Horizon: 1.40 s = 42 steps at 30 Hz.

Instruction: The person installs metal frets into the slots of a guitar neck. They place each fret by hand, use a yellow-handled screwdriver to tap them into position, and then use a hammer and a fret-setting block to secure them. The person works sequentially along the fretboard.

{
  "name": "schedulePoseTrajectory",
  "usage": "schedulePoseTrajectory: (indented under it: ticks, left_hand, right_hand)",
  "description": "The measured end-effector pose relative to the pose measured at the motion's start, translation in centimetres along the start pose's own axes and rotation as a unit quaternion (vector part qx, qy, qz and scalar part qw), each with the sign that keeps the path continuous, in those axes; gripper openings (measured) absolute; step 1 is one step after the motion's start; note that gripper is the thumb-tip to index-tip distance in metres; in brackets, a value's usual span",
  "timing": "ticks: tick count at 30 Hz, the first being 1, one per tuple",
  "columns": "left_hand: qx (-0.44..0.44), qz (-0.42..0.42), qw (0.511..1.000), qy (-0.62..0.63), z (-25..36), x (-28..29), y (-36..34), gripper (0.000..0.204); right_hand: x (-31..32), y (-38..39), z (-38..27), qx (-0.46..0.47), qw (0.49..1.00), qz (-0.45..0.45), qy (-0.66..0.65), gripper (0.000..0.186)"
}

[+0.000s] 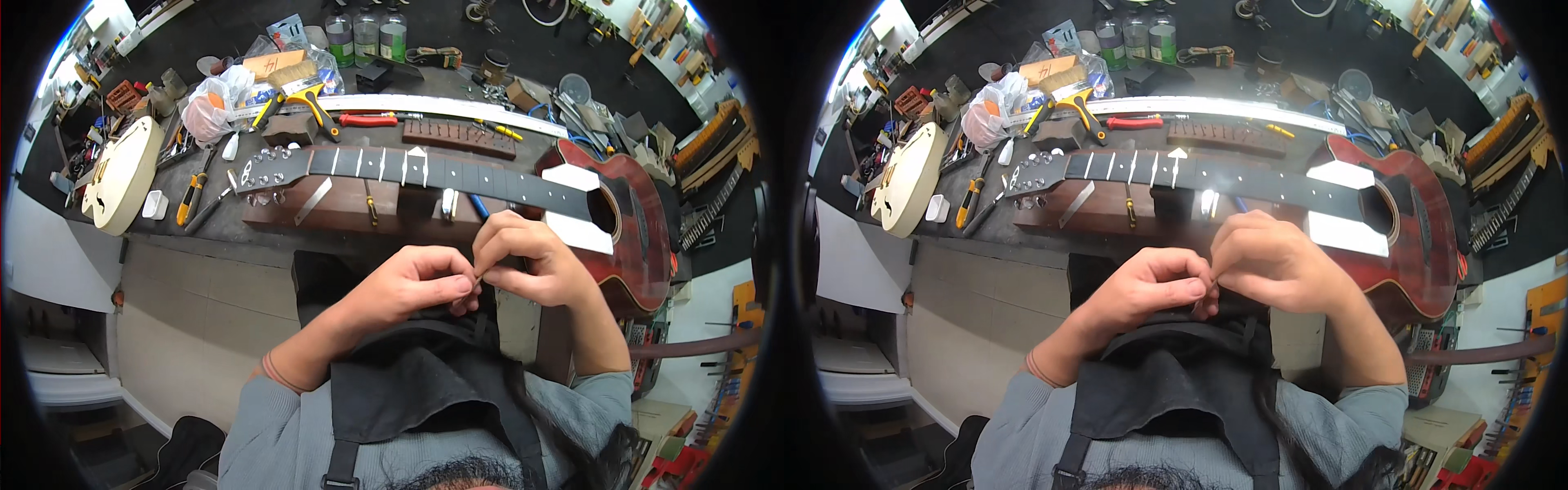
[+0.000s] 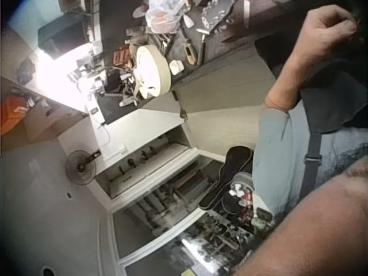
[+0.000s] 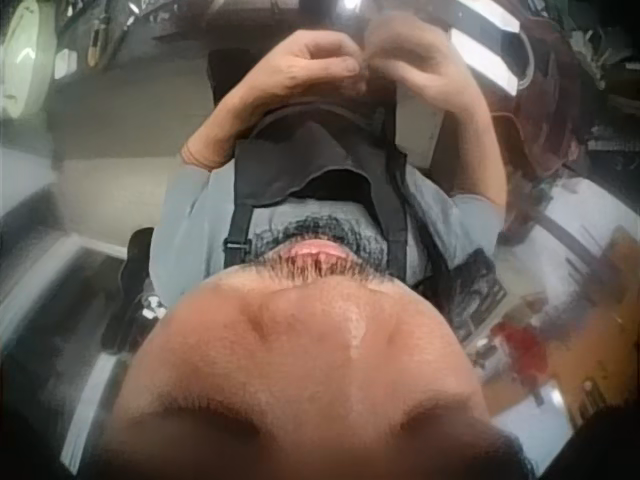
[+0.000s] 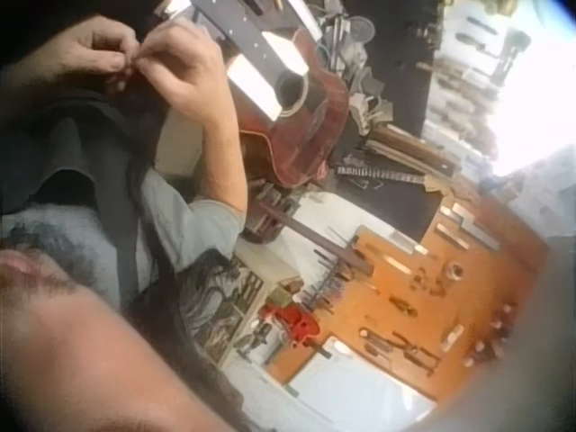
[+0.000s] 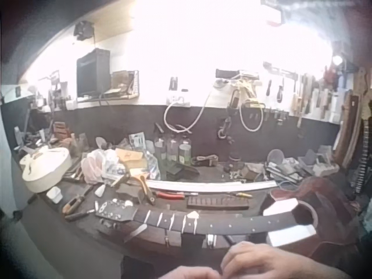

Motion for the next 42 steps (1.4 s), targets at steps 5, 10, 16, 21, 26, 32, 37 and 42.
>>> schedulePoseTrajectory:
  ticks: [5,10,16,21,26,32,37,42]
  left_hand:
    - [-0.011,0.007,0.998,0.064,-2.3,-1.2,0.1,0.02]
    - [-0.056,0.082,0.99,0.103,-3.4,-0.9,0.8,0.018]
    - [-0.068,0.121,0.978,0.153,-4.0,-0.5,1.3,0.016]
    - [-0.053,0.12,0.979,0.159,-4.0,0.5,0.8,0.016]
    - [-0.047,0.087,0.978,0.186,-3.8,1.5,-0.5,0.018]
    - [-0.04,0.041,0.987,0.149,-2.9,3.6,-2.4,0.026]
    - [-0.161,0.009,0.925,-0.344,-0.3,6.3,-3.1,0.02]
    - [-0.106,-0.035,0.927,-0.358,-2.4,8.4,-3.7,0.013]
  right_hand:
    - [-1.7,3.1,2.0,0.007,0.994,0.07,-0.085,0.016]
    - [-4.5,5.3,2.6,0.042,0.974,0.135,-0.177,0.056]
    - [-6.0,5.9,3.4,0.052,0.978,0.194,-0.058,0.077]
    - [-5.7,5.3,3.7,0.042,0.975,0.215,-0.038,0.073]
    - [-5.1,4.7,4.7,0.009,0.969,0.242,-0.038,0.07]
    - [-1.3,2.7,5.8,-0.049,0.971,0.233,0.004,0.068]
    - [3.6,-2.5,4.5,-0.093,0.957,0.146,0.233,0.069]
    - [4.3,-6.3,6.5,-0.149,0.941,0.072,0.295,0.07]
Point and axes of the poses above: each hand's wrist, its own y-axis away from the middle knuckle, its own x-axis out of the back of the hand, z = x × y, the point moved 10 cm from there along -y, towards the middle knuckle, and after that the axes turned 4 degrees about -z, right-handed, at the moved point
